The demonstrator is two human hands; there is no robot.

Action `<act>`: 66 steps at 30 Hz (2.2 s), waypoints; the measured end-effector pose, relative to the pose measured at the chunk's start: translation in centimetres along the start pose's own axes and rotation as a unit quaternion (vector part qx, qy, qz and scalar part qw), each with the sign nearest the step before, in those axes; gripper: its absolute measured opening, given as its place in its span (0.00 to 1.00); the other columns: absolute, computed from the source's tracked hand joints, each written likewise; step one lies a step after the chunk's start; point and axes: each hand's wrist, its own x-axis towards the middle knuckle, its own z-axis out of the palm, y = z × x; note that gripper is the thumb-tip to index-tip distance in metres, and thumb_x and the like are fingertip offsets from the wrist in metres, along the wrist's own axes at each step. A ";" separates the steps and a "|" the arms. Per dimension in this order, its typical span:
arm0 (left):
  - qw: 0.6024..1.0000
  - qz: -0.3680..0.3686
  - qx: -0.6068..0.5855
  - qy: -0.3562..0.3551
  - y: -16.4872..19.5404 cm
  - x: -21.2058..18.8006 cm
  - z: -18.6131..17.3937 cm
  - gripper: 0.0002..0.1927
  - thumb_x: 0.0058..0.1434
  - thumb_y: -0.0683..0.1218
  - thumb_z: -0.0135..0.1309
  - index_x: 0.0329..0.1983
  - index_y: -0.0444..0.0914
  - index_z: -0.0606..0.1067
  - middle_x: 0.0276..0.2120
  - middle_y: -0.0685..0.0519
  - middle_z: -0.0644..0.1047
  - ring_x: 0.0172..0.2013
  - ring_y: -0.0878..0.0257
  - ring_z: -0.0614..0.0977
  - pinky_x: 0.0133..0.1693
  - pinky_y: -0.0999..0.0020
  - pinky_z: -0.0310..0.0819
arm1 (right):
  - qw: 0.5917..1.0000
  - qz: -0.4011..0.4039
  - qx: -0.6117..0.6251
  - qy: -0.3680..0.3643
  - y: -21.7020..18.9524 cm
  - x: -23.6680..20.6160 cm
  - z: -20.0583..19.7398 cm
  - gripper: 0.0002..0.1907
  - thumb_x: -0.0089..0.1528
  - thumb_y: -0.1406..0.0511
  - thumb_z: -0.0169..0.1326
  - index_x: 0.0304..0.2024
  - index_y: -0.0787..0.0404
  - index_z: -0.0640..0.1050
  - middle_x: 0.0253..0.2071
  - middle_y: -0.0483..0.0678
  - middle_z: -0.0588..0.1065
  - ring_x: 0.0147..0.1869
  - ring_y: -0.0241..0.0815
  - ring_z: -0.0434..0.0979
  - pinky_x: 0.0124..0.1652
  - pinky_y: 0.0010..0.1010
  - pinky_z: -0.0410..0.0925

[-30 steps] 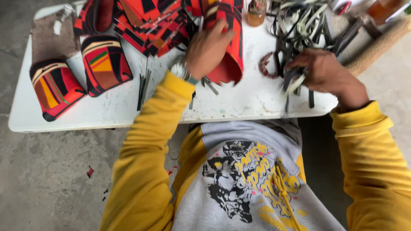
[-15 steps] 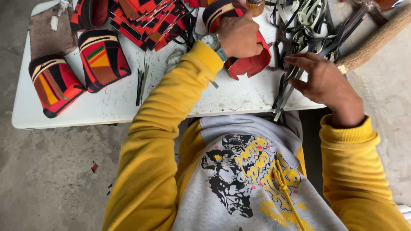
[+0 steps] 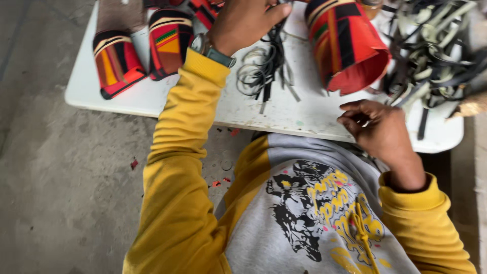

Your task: The person sorts leather strips and metal rings on the table, then picks up a patchwork pouch, opens it, and works the edges and interior by hand, turning and pressing the bag before setting it with the others.

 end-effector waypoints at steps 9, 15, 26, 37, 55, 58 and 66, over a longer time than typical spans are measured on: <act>0.985 -0.155 -0.007 0.079 -9.7 -12.6 -0.7 0.03 0.60 0.40 0.62 0.32 0.35 0.80 0.29 0.44 0.82 0.30 0.50 0.85 0.35 0.59 0.79 | 0.993 -0.009 0.034 -0.116 -1.0 6.2 9.5 0.11 0.61 0.67 0.64 0.46 0.64 0.82 0.37 0.48 0.83 0.37 0.31 0.81 0.40 0.26 0.73; 0.982 -0.131 -0.109 0.087 -9.1 -13.1 2.5 0.03 0.60 0.40 0.61 0.32 0.35 0.79 0.30 0.45 0.83 0.32 0.52 0.86 0.34 0.61 0.80 | 0.989 -0.044 0.059 -0.128 -1.5 6.8 12.1 0.11 0.61 0.68 0.63 0.46 0.64 0.82 0.36 0.48 0.83 0.35 0.32 0.78 0.39 0.26 0.73; 0.995 -0.095 -0.033 -0.005 -7.9 0.5 9.7 0.02 0.52 0.40 0.59 0.26 0.36 0.80 0.25 0.43 0.81 0.29 0.47 0.84 0.34 0.55 0.78 | 0.991 -0.030 0.021 -0.130 -1.7 4.5 10.0 0.12 0.60 0.68 0.63 0.46 0.62 0.83 0.35 0.49 0.83 0.33 0.33 0.80 0.38 0.27 0.74; 0.957 -0.253 0.083 -0.112 -5.9 -3.1 10.6 0.17 0.59 0.55 0.62 0.34 0.35 0.80 0.31 0.40 0.81 0.35 0.42 0.84 0.38 0.46 0.77 | 0.991 -0.017 0.055 -0.117 -1.2 5.4 10.2 0.12 0.60 0.69 0.63 0.47 0.63 0.82 0.35 0.48 0.83 0.34 0.32 0.79 0.37 0.26 0.73; 0.758 -0.219 -0.606 0.103 -2.0 -7.5 5.5 0.23 0.61 0.37 0.63 0.57 0.36 0.69 0.34 0.53 0.81 0.33 0.67 0.80 0.37 0.72 0.77 | 0.976 -0.055 0.208 0.010 -1.7 6.5 10.3 0.15 0.67 0.66 0.61 0.54 0.66 0.77 0.42 0.46 0.78 0.40 0.31 0.77 0.41 0.23 0.71; 0.772 -0.211 -0.598 0.042 3.6 -9.0 6.0 0.23 0.61 0.39 0.62 0.56 0.37 0.66 0.36 0.54 0.80 0.37 0.70 0.80 0.38 0.71 0.81 | 0.950 -0.056 0.306 -0.012 -1.0 6.0 10.7 0.15 0.69 0.67 0.58 0.56 0.66 0.75 0.45 0.45 0.78 0.44 0.31 0.77 0.44 0.23 0.72; 0.933 -0.073 -0.343 0.080 9.9 -7.9 11.0 0.33 0.62 0.42 0.69 0.66 0.37 0.64 0.50 0.42 0.78 0.50 0.53 0.81 0.52 0.60 0.77 | 0.932 0.074 0.354 -0.020 3.9 0.5 7.3 0.10 0.68 0.68 0.57 0.49 0.67 0.78 0.37 0.46 0.80 0.40 0.31 0.79 0.39 0.24 0.74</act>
